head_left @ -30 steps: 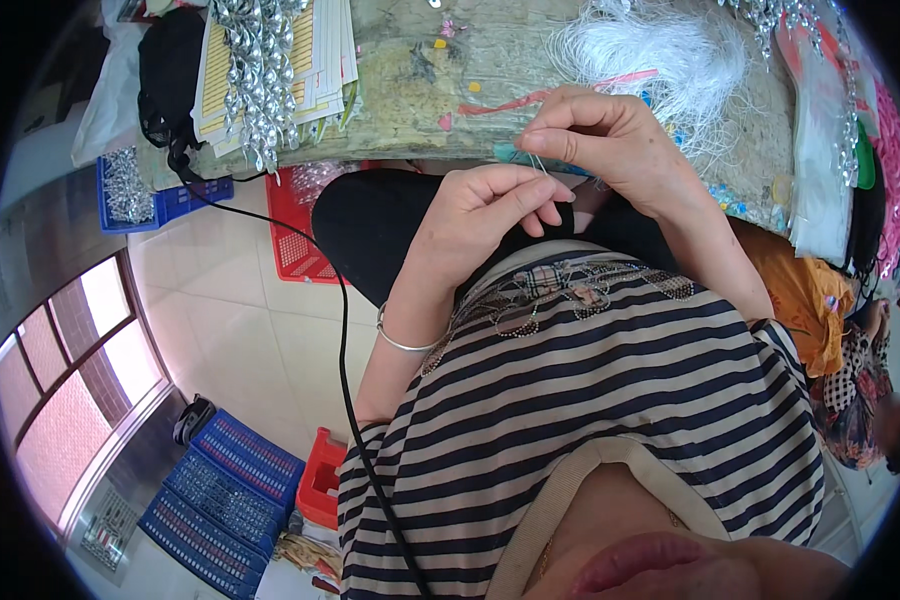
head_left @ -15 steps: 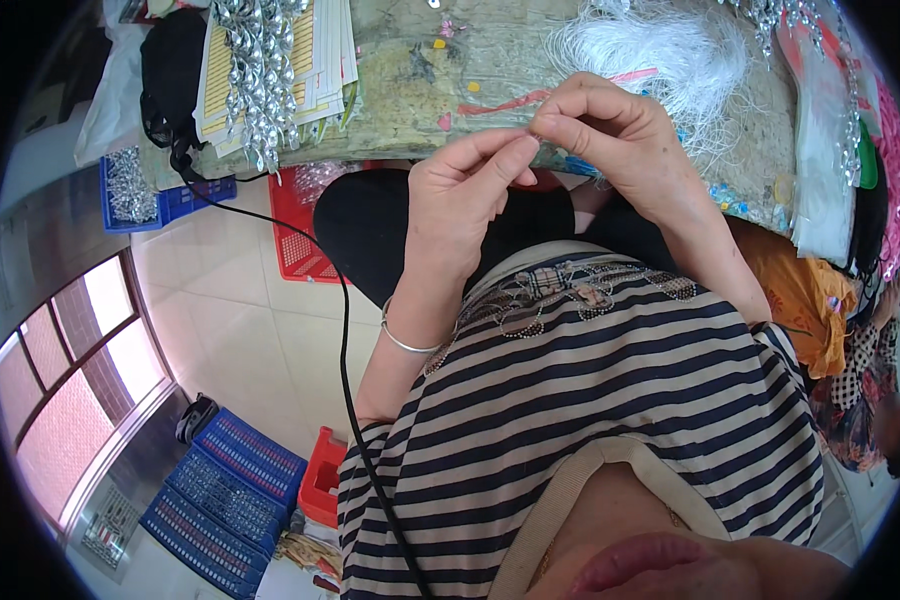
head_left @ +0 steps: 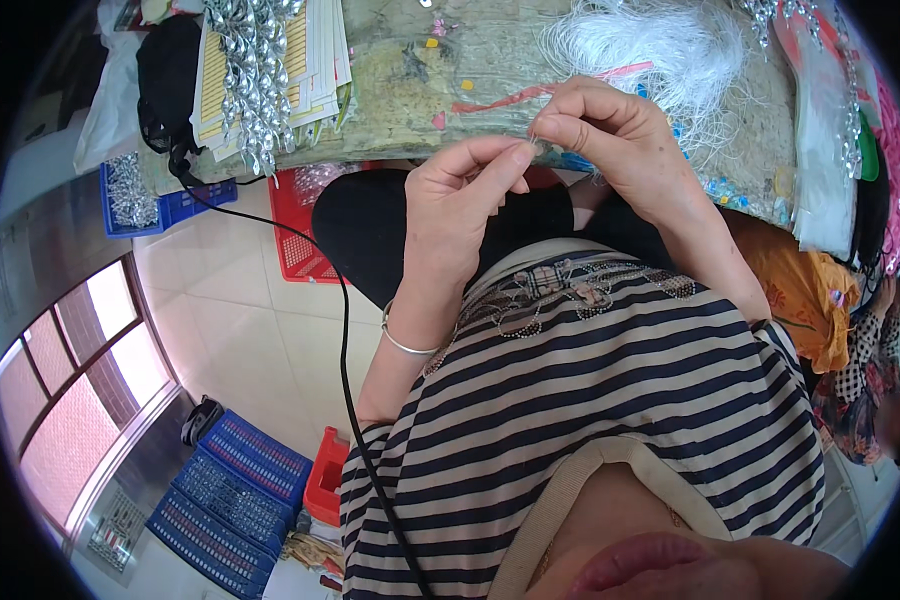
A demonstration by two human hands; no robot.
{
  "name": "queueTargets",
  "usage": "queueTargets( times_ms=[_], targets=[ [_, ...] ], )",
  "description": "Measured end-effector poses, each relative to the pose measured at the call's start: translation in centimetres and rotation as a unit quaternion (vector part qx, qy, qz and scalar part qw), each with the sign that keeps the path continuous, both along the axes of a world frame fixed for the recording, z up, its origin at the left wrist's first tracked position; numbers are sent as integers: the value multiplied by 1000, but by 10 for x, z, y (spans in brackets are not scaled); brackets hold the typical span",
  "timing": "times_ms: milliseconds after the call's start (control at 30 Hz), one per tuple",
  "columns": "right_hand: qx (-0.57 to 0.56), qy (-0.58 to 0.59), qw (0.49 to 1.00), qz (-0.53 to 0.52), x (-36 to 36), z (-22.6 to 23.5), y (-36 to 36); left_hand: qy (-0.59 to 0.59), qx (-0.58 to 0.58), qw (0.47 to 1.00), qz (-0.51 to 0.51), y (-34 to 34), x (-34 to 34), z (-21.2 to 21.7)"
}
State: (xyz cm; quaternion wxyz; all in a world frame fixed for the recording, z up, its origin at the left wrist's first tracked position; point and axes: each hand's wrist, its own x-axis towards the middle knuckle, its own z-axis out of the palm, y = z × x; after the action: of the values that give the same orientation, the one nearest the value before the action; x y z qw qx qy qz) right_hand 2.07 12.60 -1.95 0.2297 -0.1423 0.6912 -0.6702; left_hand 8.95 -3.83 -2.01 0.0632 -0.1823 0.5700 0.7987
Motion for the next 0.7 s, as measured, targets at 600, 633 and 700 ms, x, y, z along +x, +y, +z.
queueTargets(
  times_ms=[600, 633, 700],
  targets=[
    [-35, -105, 994, 7, 6, 9, 5, 44, 9, 999, 6, -1, 4, -4],
    [-30, -147, 989, 9, 7, 14, 5, 43, -6, 999, -3, -1, 4, -5],
    [-12, -76, 997, 26, 6, 11, 4, 43, -17, 999, -7, -1, 4, -4]
  ],
)
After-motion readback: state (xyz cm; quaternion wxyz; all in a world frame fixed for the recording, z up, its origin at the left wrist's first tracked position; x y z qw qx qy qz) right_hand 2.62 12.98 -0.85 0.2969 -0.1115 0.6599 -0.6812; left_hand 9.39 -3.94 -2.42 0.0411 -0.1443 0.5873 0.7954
